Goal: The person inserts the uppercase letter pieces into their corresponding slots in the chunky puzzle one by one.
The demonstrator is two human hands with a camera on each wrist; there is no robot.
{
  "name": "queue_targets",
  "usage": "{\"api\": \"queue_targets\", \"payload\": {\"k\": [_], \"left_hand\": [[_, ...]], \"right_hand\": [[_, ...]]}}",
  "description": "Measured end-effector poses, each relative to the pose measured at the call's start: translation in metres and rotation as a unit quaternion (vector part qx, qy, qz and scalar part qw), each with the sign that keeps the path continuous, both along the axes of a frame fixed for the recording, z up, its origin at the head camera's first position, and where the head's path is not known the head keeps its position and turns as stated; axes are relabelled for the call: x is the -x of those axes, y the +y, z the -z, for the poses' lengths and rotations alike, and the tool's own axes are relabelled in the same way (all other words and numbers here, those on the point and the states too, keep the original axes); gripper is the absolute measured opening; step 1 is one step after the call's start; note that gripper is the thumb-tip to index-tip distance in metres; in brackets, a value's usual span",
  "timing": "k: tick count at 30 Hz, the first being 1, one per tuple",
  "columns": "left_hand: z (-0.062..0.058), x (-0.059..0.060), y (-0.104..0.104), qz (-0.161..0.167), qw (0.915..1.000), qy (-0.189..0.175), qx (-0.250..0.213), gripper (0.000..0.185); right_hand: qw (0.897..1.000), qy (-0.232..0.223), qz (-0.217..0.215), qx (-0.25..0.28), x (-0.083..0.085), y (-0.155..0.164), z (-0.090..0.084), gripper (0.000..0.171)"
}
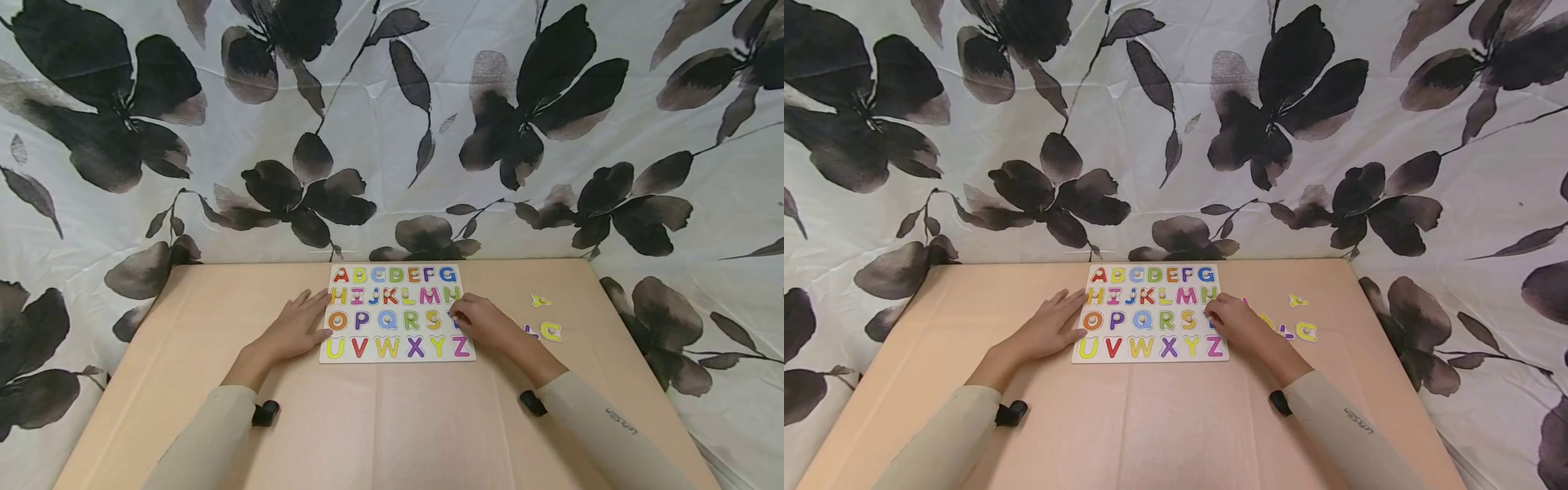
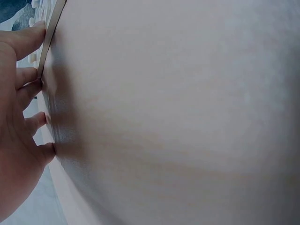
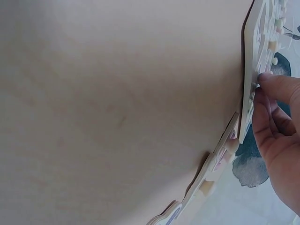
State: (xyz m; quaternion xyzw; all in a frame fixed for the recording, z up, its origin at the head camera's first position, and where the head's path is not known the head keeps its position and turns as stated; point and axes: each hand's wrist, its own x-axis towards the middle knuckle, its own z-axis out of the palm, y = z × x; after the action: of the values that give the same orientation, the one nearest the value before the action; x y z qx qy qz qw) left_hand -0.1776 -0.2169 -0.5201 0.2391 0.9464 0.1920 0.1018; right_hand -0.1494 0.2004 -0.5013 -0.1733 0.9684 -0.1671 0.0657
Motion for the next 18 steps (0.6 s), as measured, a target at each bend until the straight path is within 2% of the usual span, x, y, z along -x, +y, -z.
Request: {"api": "queue_targets", "payload": {"k": [7, 10, 13, 18], "left_hand": [[-0.002, 0.000, 0.000, -0.001, 1.0000, 0.001, 0.001, 0.080], [-0.003, -0.001, 0.000, -0.001, 1.0000, 0.002, 0.002, 0.080], [-0.004, -0.001, 0.000, -0.002, 1.0000, -0.001, 0.000, 0.080], [-0.003, -0.001, 0.001, 0.000, 1.0000, -0.005, -0.006, 0.080]], "right_hand": [[1.000, -0.006, 0.000, -0.001, -0.001, 0.000, 0.000, 0.023], [1.000, -0.015, 0.013, 0.008, -0.003, 0.005, -0.004, 0.026], [0.999, -0.019, 0.034, 0.025, -0.007, 0.015, -0.010, 0.025], [0.998, 0.006, 0.060, 0.034, -0.012, 0.044, -0.014, 0.022]]}}
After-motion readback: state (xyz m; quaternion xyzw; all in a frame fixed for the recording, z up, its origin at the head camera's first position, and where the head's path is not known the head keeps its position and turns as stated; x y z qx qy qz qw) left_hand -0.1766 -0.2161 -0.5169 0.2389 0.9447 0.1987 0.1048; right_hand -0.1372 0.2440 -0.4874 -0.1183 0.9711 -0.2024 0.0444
